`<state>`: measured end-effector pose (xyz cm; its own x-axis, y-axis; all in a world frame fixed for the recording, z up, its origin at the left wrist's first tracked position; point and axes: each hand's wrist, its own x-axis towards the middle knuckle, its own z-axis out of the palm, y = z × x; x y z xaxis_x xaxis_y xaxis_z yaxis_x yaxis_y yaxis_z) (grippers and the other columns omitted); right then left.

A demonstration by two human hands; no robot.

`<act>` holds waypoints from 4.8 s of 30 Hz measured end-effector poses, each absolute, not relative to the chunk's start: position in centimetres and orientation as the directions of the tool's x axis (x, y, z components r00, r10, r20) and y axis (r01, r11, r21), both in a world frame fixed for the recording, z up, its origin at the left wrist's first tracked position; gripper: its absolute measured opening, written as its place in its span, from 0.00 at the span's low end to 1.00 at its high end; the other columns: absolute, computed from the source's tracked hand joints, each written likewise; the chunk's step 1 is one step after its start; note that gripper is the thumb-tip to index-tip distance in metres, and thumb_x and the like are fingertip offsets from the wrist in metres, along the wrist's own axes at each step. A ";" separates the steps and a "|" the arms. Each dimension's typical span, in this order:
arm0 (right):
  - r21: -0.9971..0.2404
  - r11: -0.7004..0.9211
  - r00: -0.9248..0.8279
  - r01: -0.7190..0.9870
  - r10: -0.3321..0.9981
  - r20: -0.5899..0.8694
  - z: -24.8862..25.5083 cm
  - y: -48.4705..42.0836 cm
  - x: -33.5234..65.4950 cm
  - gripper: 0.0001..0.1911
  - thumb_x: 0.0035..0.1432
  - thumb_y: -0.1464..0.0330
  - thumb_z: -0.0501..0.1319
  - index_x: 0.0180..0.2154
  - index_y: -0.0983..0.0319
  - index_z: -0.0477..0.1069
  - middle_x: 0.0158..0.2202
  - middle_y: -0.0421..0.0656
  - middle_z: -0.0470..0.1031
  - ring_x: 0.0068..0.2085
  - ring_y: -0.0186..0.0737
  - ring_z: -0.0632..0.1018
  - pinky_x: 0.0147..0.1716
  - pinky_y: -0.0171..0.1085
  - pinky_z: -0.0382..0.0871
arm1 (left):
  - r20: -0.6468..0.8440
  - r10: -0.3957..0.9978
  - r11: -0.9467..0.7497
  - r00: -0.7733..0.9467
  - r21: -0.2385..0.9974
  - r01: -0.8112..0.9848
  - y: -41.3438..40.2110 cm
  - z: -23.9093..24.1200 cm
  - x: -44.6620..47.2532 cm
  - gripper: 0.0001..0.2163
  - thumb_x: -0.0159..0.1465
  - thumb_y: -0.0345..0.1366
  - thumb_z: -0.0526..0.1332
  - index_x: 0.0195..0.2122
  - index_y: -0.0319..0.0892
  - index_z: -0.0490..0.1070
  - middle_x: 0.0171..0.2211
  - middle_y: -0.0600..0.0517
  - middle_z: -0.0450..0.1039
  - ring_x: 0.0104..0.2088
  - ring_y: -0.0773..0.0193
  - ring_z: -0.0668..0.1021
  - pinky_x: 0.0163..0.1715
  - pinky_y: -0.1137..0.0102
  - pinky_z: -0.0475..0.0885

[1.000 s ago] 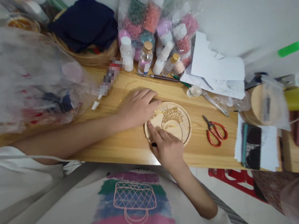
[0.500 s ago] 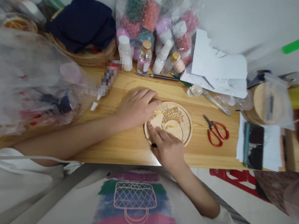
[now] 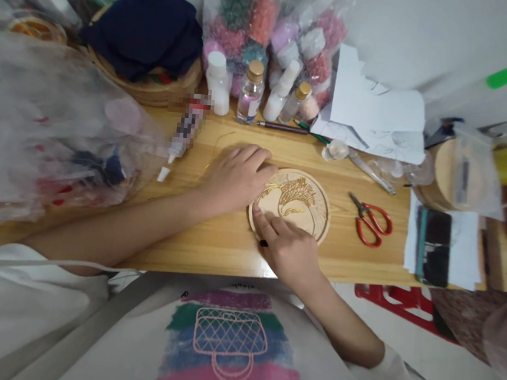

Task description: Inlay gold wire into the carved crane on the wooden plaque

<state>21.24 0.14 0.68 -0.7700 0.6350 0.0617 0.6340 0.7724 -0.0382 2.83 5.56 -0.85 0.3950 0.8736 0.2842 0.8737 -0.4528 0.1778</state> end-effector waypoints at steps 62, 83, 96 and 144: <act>-0.193 0.816 -0.776 0.544 0.577 0.253 -0.2 0.6 22.0 0.19 0.63 0.74 0.50 0.53 0.69 0.69 0.39 0.48 0.78 0.35 0.38 0.73 0.33 0.36 0.70 | 0.279 0.862 -0.480 0.424 0.178 0.859 5.6 -0.9 2.5 0.12 0.66 0.30 0.53 0.47 0.41 0.72 0.47 0.47 0.71 0.48 0.56 0.71 0.46 0.61 0.67; -0.209 0.808 -0.773 0.552 0.589 0.237 -0.1 0.6 22.0 0.20 0.63 0.72 0.51 0.55 0.69 0.68 0.42 0.47 0.79 0.35 0.37 0.74 0.33 0.36 0.69 | 0.286 0.856 -0.488 0.430 0.171 0.856 5.6 -0.9 2.4 0.13 0.65 0.30 0.52 0.47 0.41 0.72 0.47 0.46 0.71 0.47 0.55 0.71 0.45 0.61 0.67; -0.244 0.767 -0.773 0.593 0.627 0.095 -0.5 0.3 21.8 0.25 0.58 0.74 0.54 0.57 0.67 0.66 0.47 0.50 0.78 0.39 0.41 0.77 0.37 0.38 0.71 | 0.253 0.878 -0.464 0.406 0.238 0.854 5.5 -0.5 2.5 0.13 0.64 0.29 0.55 0.46 0.41 0.74 0.47 0.43 0.72 0.49 0.52 0.72 0.46 0.58 0.69; -0.670 0.643 -0.726 0.372 0.651 0.222 3.0 1.7 22.3 0.14 0.63 0.68 0.49 0.41 0.59 0.73 0.32 0.42 0.78 0.33 0.38 0.77 0.36 0.35 0.67 | 0.215 0.907 -0.401 0.363 0.176 0.899 5.3 -1.0 3.1 0.16 0.65 0.29 0.52 0.50 0.43 0.73 0.51 0.43 0.73 0.51 0.56 0.74 0.51 0.60 0.72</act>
